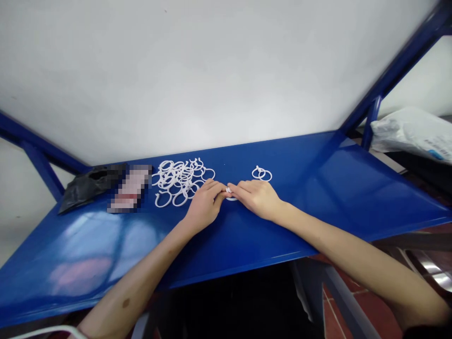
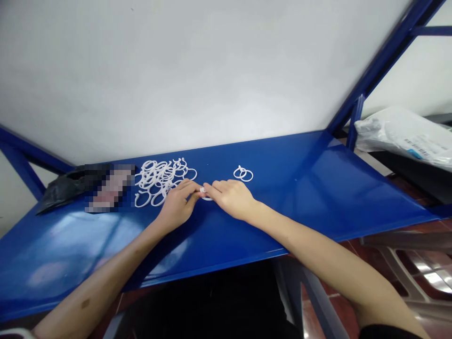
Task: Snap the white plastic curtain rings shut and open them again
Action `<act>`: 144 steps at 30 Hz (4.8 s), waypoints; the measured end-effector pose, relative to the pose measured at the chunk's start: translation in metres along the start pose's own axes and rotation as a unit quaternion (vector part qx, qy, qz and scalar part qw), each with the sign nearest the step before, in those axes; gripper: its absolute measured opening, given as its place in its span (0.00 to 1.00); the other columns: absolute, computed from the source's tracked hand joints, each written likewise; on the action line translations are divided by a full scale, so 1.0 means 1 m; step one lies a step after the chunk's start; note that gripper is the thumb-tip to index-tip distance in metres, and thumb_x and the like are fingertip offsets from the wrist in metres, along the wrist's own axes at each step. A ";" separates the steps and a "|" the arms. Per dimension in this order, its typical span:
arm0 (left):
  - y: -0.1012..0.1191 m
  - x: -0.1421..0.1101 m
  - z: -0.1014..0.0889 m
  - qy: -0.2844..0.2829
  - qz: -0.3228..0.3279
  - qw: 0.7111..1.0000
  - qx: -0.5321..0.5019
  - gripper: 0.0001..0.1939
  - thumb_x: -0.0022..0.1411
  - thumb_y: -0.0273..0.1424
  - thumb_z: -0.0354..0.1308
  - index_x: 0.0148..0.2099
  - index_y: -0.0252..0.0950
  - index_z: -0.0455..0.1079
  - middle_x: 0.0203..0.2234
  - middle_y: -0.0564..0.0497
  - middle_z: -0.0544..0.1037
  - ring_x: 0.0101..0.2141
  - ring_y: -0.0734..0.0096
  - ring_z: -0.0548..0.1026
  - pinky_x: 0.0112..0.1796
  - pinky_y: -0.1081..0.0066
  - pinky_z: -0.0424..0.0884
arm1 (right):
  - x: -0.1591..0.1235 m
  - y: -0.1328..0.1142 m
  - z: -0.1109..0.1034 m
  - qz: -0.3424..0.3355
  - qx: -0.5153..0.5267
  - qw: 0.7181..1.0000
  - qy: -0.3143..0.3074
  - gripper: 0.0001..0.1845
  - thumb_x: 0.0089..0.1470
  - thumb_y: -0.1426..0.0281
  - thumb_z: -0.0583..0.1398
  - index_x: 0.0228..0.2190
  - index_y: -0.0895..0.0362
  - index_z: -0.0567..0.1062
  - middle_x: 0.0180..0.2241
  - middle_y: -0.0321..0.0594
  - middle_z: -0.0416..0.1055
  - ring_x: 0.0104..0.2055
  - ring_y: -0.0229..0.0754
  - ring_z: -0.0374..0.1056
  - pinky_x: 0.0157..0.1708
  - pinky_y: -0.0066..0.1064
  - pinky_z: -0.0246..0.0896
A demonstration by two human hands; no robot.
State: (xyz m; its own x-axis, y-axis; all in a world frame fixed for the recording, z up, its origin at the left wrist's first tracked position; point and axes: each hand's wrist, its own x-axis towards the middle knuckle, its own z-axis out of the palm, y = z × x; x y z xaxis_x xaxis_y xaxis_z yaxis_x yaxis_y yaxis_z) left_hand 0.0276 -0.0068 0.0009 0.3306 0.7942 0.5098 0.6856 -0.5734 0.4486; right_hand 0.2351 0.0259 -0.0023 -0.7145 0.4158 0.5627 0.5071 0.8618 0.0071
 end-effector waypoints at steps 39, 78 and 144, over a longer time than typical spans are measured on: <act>-0.033 0.003 -0.007 -0.027 -0.047 0.959 0.279 0.09 0.69 0.30 0.54 0.41 0.35 0.76 0.45 0.41 0.79 0.50 0.49 0.68 0.50 0.52 0.68 | -0.007 0.088 -0.014 0.400 0.012 0.916 -0.037 0.11 0.61 0.64 0.61 0.40 0.54 0.82 0.35 0.41 0.78 0.35 0.43 0.71 0.35 0.34 0.63; 0.007 0.001 -0.002 -0.023 -0.085 0.996 -0.031 0.14 0.74 0.35 0.49 0.35 0.38 0.67 0.24 0.56 0.73 0.25 0.73 0.71 0.31 0.73 0.65 | 0.008 0.014 -0.018 0.143 0.326 0.935 0.013 0.09 0.65 0.68 0.59 0.43 0.54 0.79 0.39 0.38 0.81 0.36 0.38 0.76 0.37 0.30 0.70; -0.011 0.003 -0.013 -0.002 -0.103 0.974 0.200 0.07 0.66 0.27 0.56 0.47 0.39 0.69 0.32 0.50 0.81 0.42 0.54 0.73 0.44 0.57 0.60 | -0.004 0.067 -0.012 0.252 0.007 0.967 -0.022 0.11 0.64 0.66 0.59 0.42 0.56 0.80 0.37 0.45 0.76 0.42 0.50 0.65 0.42 0.41 0.64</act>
State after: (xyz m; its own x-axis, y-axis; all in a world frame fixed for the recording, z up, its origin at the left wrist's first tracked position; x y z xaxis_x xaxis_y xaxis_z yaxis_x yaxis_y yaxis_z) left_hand 0.0132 -0.0007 0.0070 0.1614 0.8853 0.4361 0.9352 -0.2784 0.2190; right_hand 0.2782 0.0784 0.0058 -0.3974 0.7961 0.4564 0.7905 0.5495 -0.2704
